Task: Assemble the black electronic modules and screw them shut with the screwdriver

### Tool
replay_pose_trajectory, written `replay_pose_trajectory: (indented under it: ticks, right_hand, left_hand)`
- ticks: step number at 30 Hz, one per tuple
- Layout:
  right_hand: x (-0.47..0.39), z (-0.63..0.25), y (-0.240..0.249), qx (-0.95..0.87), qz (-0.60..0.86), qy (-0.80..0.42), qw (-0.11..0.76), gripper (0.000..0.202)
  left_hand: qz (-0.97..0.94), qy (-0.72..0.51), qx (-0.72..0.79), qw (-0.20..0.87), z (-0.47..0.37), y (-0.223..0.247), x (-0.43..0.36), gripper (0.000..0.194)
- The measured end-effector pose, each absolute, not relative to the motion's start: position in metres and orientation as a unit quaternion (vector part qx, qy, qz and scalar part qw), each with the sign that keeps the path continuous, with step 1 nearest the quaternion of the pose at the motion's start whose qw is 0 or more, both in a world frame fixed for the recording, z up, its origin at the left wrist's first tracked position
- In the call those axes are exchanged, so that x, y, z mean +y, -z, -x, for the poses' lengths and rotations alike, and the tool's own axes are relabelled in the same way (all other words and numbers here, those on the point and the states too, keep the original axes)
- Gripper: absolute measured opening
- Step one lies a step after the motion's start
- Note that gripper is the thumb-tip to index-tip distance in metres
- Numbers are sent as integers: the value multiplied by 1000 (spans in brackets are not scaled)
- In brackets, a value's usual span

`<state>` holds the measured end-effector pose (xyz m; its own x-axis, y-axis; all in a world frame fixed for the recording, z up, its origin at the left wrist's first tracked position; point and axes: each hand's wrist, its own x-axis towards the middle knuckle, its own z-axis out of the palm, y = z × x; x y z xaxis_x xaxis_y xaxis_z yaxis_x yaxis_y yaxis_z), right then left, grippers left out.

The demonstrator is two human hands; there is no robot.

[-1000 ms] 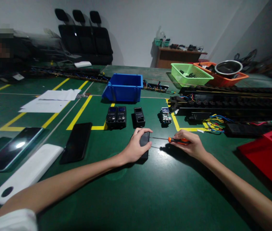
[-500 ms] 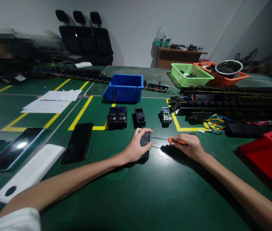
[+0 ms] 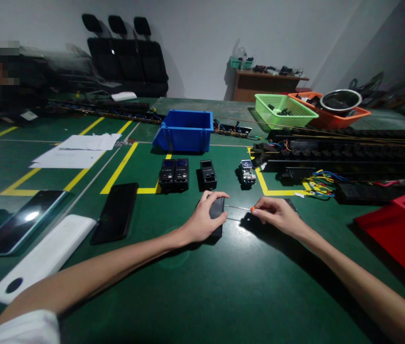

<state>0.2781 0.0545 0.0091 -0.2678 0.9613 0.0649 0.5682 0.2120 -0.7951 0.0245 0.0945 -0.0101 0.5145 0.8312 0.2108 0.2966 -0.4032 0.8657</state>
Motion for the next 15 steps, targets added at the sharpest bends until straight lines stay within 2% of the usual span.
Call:
replay_pose_trajectory:
  ticks: [4, 9, 15]
  right_hand:
    - [53, -278, -1, -752, 523, -248, 314, 37]
    - [51, -284, 3, -830, 449, -92, 318, 10]
    - [49, -287, 4, -866, 421, -2, 269, 20]
  left_hand:
    - [-769, -328, 369, 406, -24, 11, 95, 39]
    - [-768, -323, 364, 416, -24, 11, 94, 40]
    - [-769, -325, 367, 411, -24, 11, 94, 39]
